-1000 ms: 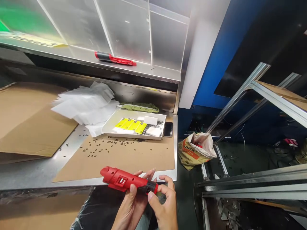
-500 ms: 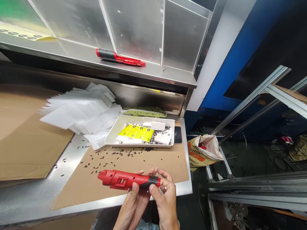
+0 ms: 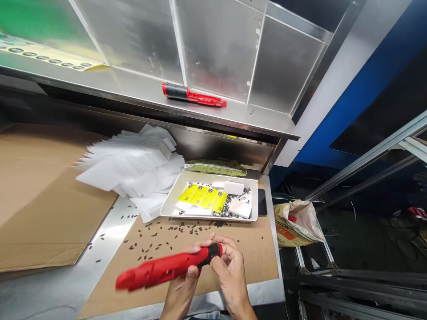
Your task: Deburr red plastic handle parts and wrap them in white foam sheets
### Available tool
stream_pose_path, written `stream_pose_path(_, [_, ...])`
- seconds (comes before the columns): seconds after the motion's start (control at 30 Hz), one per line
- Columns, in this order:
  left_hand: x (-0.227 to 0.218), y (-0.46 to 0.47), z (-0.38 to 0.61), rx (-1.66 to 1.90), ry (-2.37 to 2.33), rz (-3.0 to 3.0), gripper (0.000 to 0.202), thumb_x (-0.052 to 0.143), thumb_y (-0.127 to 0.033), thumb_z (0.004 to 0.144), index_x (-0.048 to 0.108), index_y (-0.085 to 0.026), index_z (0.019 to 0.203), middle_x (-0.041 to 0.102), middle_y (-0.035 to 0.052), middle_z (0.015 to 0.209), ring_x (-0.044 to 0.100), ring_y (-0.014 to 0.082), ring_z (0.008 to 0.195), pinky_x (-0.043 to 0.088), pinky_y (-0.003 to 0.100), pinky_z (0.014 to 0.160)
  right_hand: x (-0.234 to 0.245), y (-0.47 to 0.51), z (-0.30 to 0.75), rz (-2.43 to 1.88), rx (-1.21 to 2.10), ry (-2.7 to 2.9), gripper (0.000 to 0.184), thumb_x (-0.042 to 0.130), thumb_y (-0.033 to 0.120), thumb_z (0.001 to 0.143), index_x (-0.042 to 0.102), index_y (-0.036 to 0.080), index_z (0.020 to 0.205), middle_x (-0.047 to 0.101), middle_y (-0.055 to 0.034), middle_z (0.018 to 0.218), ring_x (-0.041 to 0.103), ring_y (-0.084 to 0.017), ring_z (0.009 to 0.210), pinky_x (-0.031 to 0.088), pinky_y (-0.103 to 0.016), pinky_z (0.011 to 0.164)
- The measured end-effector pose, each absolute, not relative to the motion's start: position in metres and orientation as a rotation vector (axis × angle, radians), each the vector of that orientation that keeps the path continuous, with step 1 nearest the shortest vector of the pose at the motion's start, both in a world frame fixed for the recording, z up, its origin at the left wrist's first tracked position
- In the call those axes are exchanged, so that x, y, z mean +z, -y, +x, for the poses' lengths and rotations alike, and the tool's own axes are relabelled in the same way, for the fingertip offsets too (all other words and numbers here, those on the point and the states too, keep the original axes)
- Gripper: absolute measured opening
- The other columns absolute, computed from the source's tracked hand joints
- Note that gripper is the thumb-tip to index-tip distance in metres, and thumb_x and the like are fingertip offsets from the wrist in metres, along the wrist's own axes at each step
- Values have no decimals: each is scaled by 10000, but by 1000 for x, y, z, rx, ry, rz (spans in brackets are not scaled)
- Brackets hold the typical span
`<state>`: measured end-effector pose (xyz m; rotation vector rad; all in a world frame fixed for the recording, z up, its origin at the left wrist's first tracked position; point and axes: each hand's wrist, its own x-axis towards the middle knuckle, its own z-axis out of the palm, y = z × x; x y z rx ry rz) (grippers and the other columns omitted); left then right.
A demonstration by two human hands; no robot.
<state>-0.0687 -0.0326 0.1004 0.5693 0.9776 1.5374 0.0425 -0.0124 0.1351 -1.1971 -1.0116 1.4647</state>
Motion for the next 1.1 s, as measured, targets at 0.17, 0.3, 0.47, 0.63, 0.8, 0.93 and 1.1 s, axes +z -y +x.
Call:
stream_pose_path(0.17, [106, 6, -87, 1502, -710, 53, 487, 860, -529, 662, 698, -360, 1089, 770, 10, 1072, 669, 274, 1157, 446, 455, 1113, 138, 2, 41, -1121, 1585, 1062, 361, 769, 556, 751, 742, 212, 857, 606, -132, 1369, 498, -320, 1341, 379, -454, 1117])
stream_pose_path(0.3, [105, -8, -102, 1401, -479, -32, 338, 811, -430, 763, 716, -393, 1085, 767, -1, 1104, 658, 241, 1188, 475, 388, 1084, 136, -9, 39, -1156, 1565, 1015, 344, 773, 550, 759, 708, 212, 750, 613, -131, 1360, 501, -322, 1345, 344, -476, 1147])
stream_pose_path(0.47, [103, -13, -101, 1396, -442, -47, 297, 781, -392, 803, 728, -364, 1094, 760, 31, 1149, 648, 253, 1209, 477, 395, 1086, 138, -10, 28, -1167, 1540, 982, 392, 758, 578, 761, 779, 239, 957, 525, -115, 1470, 457, -322, 1389, 302, -462, 1189])
stream_pose_path(0.63, [106, -15, -87, 1432, -602, -73, 495, 873, -399, 694, 684, -344, 1148, 770, 30, 1101, 648, 292, 1206, 455, 458, 1112, 128, -1, 9, -1042, 1644, 784, 534, 717, 595, 792, 720, 269, 1214, 498, -69, 1507, 337, -304, 1474, 274, -461, 1219])
stream_pose_path(0.8, [111, -16, -87, 1368, -683, -100, 835, 878, -418, 684, 476, -308, 1407, 760, 82, 1096, 677, 307, 1155, 484, 455, 1085, 111, 0, 14, -1252, 1281, 1271, 444, 580, 558, 913, 698, 290, 1247, 447, -92, 1540, 265, -345, 1496, 230, -599, 1211])
stream_pose_path(0.93, [120, -17, -90, 1254, -719, -143, 645, 610, -325, 951, 299, -303, 1515, 759, 94, 1057, 719, 274, 1074, 591, 380, 906, 114, -9, 36, -1223, 577, 1896, 293, 540, 365, 960, 700, 325, 1202, 386, -65, 1550, 175, -347, 1501, 249, -657, 1177])
stream_pose_path(1.1, [123, -19, -91, 1209, -711, -168, 564, 427, -305, 1023, 223, -288, 1549, 760, 119, 1065, 737, 253, 1022, 602, 349, 845, 125, -18, 50, -1169, 119, 2105, 221, 637, 301, 893, 710, 321, 1100, 407, -66, 1487, 269, -363, 1449, 170, -671, 1190])
